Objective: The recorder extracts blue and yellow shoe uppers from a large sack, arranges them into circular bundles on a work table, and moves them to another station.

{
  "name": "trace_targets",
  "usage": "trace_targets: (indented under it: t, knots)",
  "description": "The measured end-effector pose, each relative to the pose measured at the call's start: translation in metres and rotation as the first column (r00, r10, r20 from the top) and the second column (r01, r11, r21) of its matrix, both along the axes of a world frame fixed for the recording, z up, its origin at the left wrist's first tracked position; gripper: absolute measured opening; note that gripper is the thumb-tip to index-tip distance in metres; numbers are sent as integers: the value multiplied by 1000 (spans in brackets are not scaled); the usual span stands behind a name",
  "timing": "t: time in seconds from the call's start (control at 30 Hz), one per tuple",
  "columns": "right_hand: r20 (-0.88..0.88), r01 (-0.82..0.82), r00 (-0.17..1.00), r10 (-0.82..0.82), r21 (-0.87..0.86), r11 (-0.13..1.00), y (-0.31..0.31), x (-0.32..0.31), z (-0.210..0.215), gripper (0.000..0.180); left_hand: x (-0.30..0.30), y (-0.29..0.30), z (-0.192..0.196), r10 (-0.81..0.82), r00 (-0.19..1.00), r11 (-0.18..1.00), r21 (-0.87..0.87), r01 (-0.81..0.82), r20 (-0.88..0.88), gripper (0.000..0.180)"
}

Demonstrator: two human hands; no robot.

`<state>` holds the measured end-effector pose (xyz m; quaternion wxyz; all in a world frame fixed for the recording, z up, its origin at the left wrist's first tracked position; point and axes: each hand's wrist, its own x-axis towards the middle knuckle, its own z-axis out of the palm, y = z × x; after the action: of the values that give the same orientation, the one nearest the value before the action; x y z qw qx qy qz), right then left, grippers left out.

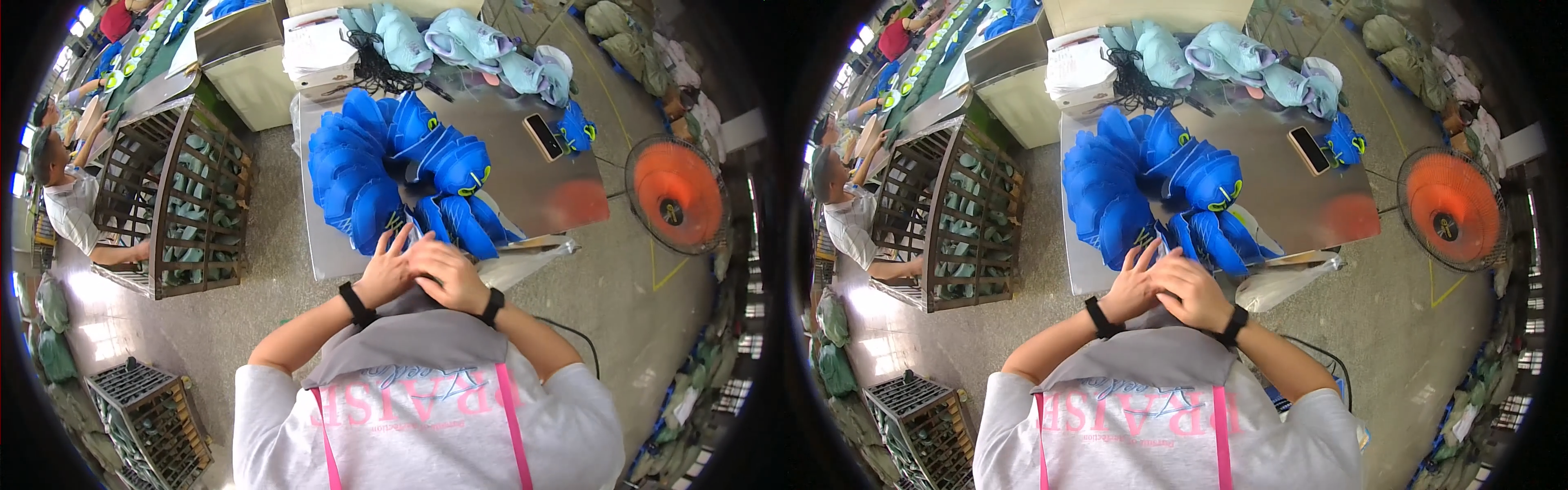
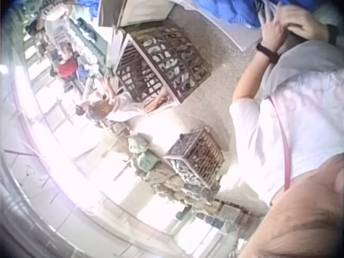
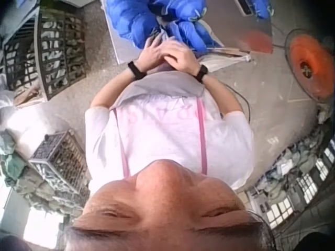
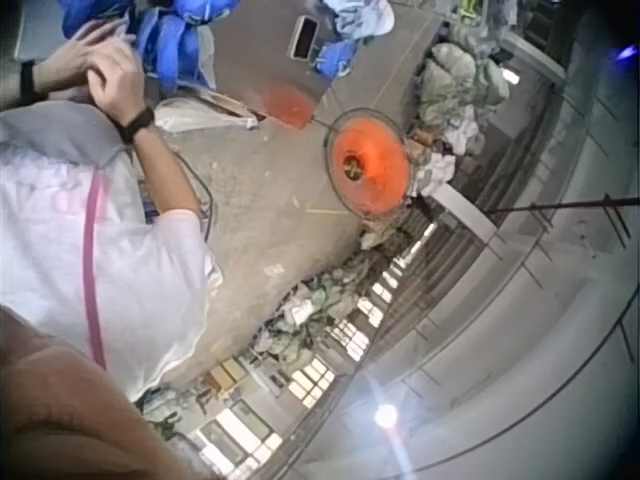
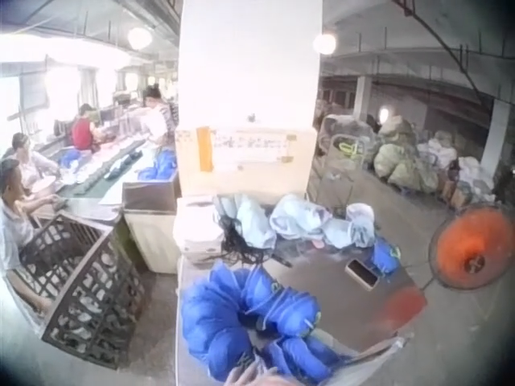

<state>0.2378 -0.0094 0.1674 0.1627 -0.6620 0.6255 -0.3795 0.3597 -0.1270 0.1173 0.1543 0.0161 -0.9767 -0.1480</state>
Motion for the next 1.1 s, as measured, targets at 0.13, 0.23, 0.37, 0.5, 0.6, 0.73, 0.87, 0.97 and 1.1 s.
trace_targets:
  t: [0.13, 0.23, 0.37, 0.5, 0.6, 0.73, 0.87, 0.97, 1.1]
  knots:
    - [-678, 248, 734, 34, 314, 916, -7, -68, -24, 54, 4, -42, -5, 61, 997, 848, 529, -30, -41, 28]
    - [-652, 146, 749, 118, 337, 930, 18, -115, -18, 53, 54, -73, -13, 194, 980, 826, 546, -139, -44, 29]
    - [-455, -88, 829, 325, 468, 879, 27, -111, -13, 51, 88, -90, -22, 178, 954, 705, 645, -295, 242, 25]
    - [-67, -346, 900, 431, 491, 799, -16, -162, 1, 24, 49, -126, 29, 61, 982, 923, 364, -124, 179, 10]
    - [-211, -229, 947, 242, 82, 970, -108, -194, 38, 15, -47, -166, 93, 93, 995, 961, 257, -101, 43, 14]
    - [-593, -197, 757, 273, 191, 962, -217, -246, -1, 70, -192, -196, 59, -92, 975, 994, -43, 103, 205, 21]
    - [-331, -94, 833, 442, 703, 705, -227, -292, -23, 67, -261, -202, 25, 110, 734, 992, -120, -39, 671, 32]
    - [-598, -43, 740, 310, 417, 908, -176, -269, 8, 58, -257, -198, 21, 97, 888, 993, -109, -53, 449, 37]
    - [-695, 10, 702, 153, 225, 974, -152, -249, 18, 51, -276, -192, 15, -217, 913, 891, -312, 329, 345, 35]
